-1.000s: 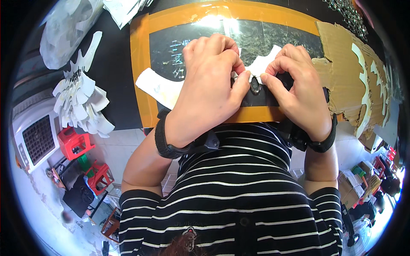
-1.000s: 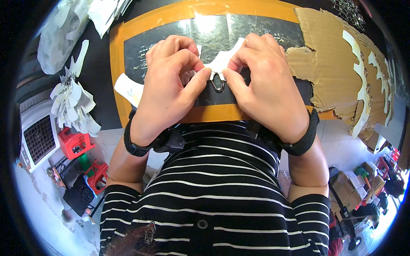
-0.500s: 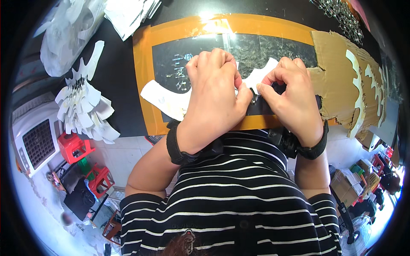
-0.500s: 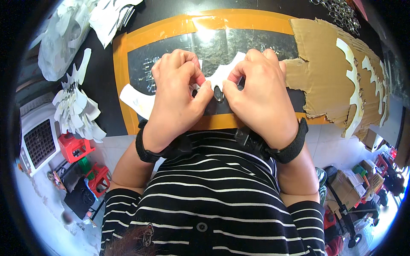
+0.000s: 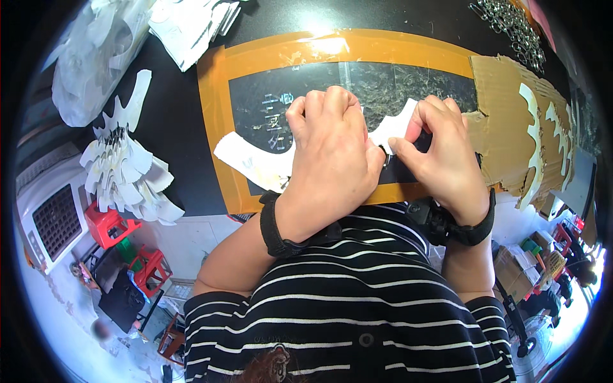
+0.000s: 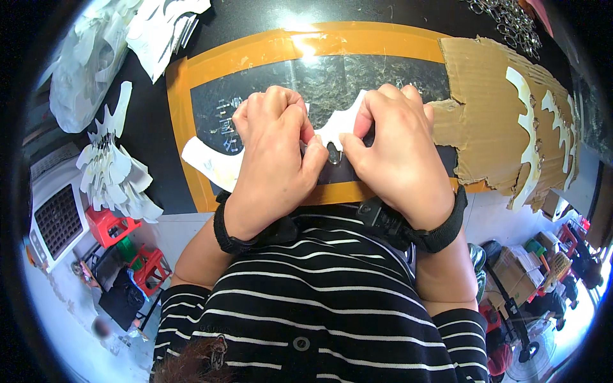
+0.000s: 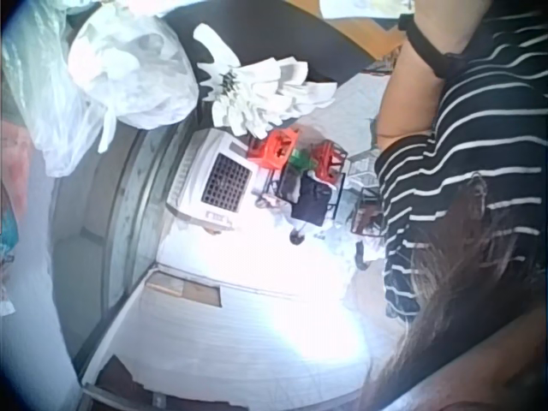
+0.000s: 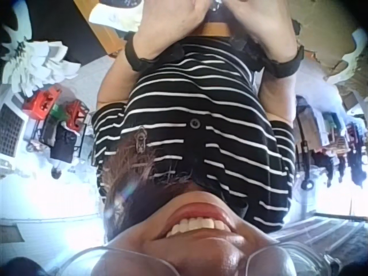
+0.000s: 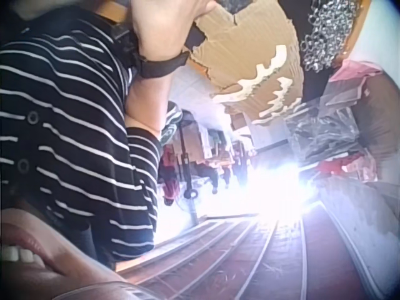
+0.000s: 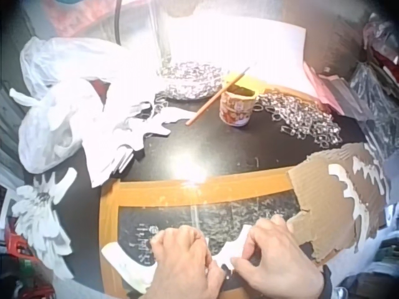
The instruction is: Manually attaching metal lace hooks to white shoe upper components.
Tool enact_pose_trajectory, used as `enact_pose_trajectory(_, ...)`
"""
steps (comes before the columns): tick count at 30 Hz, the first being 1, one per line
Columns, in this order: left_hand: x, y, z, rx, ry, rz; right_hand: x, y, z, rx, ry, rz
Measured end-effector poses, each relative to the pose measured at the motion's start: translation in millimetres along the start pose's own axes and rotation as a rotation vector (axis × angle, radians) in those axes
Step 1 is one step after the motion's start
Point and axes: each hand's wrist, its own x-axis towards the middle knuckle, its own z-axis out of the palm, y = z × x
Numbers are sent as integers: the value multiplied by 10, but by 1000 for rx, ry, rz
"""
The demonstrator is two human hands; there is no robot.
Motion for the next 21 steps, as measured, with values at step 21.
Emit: enact_pose_trajectory(21,-42,50,-322,-436,131,278,-322,-31,107,1377,284,-250)
